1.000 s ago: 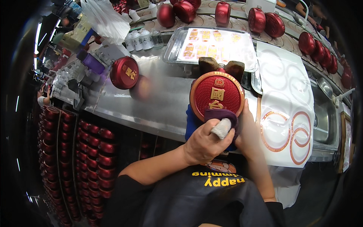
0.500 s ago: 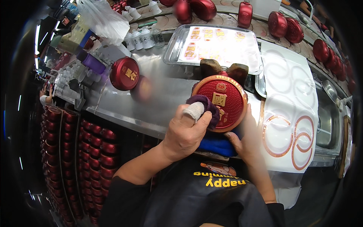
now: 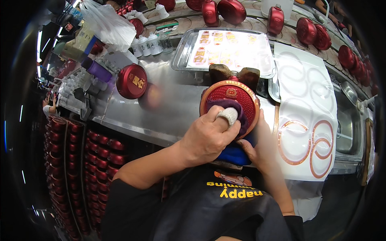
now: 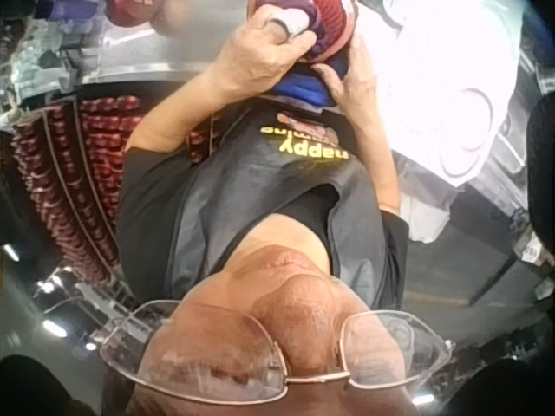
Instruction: The person applies gold stickers to the surface of red round containers, then uses a green sponge and a purple cloth to rub and wipe the sticker area. The person repeats this process on multiple containers, placing finished ones on a nearby rack.
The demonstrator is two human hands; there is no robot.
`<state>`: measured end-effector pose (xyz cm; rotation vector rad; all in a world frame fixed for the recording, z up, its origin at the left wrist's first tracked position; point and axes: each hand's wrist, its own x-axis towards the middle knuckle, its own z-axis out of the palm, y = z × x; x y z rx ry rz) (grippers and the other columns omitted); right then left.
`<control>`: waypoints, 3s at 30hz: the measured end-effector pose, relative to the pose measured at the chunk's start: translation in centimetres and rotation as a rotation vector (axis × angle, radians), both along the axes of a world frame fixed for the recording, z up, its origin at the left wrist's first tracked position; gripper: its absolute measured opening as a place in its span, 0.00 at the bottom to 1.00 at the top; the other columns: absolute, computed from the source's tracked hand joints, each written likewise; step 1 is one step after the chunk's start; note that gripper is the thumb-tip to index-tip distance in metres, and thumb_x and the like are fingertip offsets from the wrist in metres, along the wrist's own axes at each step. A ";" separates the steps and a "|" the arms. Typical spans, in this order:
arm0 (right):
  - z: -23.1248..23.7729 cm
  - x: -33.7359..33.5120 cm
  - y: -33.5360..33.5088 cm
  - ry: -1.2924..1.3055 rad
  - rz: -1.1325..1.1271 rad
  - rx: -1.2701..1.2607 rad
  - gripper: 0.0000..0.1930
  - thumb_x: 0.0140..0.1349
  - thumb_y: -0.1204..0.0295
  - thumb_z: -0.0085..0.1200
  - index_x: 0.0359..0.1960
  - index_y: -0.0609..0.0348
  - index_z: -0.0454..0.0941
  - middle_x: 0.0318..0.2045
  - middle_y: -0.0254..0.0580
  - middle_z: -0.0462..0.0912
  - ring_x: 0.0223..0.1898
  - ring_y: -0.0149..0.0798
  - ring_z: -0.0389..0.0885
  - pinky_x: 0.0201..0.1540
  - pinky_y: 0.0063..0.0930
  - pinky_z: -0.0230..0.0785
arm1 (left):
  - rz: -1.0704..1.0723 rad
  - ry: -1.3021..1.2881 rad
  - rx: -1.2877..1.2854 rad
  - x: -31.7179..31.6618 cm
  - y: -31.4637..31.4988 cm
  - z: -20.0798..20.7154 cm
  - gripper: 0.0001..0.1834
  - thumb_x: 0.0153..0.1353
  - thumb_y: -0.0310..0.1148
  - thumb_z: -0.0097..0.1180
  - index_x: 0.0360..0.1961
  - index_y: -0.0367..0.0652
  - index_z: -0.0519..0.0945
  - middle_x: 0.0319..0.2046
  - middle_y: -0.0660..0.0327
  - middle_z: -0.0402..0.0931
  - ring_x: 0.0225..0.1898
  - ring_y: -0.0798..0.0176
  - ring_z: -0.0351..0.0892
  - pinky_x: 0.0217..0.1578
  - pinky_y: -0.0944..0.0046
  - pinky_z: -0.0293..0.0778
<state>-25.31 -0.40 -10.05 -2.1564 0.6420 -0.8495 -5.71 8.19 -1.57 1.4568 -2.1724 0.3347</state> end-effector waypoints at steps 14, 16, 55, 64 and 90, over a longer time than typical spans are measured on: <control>-0.8 0.2 -0.1 -0.027 -0.003 0.021 0.55 0.52 0.74 0.74 0.77 0.74 0.49 0.67 0.69 0.68 0.67 0.65 0.69 0.70 0.48 0.63 | 0.255 0.335 -0.067 3.4 2.9 0.0 0.17 0.54 0.21 0.67 0.47 0.41 0.87 0.45 0.50 0.82 0.46 0.43 0.80 0.48 0.51 0.77; -0.9 0.2 -0.1 -0.033 0.004 0.069 0.54 0.52 0.74 0.74 0.77 0.74 0.49 0.68 0.69 0.67 0.68 0.65 0.69 0.70 0.48 0.62 | 0.191 0.222 -0.073 1.8 2.2 -0.7 0.18 0.53 0.17 0.65 0.47 0.38 0.87 0.47 0.49 0.80 0.46 0.46 0.79 0.46 0.53 0.78; -3.7 -5.5 -2.6 0.008 0.059 -0.097 0.33 0.72 0.79 0.54 0.77 0.66 0.59 0.70 0.57 0.70 0.67 0.46 0.73 0.70 0.37 0.64 | -0.011 0.759 -0.001 1.2 0.3 2.1 0.16 0.59 0.38 0.64 0.37 0.33 0.82 0.30 0.40 0.82 0.38 0.38 0.85 0.41 0.49 0.80; 2.0 -0.8 1.8 0.065 0.392 -0.361 0.29 0.74 0.80 0.48 0.76 0.63 0.62 0.71 0.56 0.72 0.71 0.51 0.71 0.72 0.42 0.61 | 0.243 0.951 -0.314 1.2 13.7 2.7 0.12 0.61 0.33 0.63 0.39 0.34 0.82 0.35 0.47 0.84 0.41 0.45 0.87 0.42 0.54 0.81; 4.2 4.9 5.9 0.206 0.417 -0.004 0.38 0.70 0.78 0.44 0.82 0.43 0.52 0.74 0.53 0.68 0.73 0.56 0.67 0.70 0.58 0.62 | 1.719 0.365 -0.081 21.8 31.7 -21.6 0.18 0.66 0.43 0.63 0.38 0.37 0.76 0.37 0.40 0.80 0.38 0.34 0.82 0.39 0.40 0.80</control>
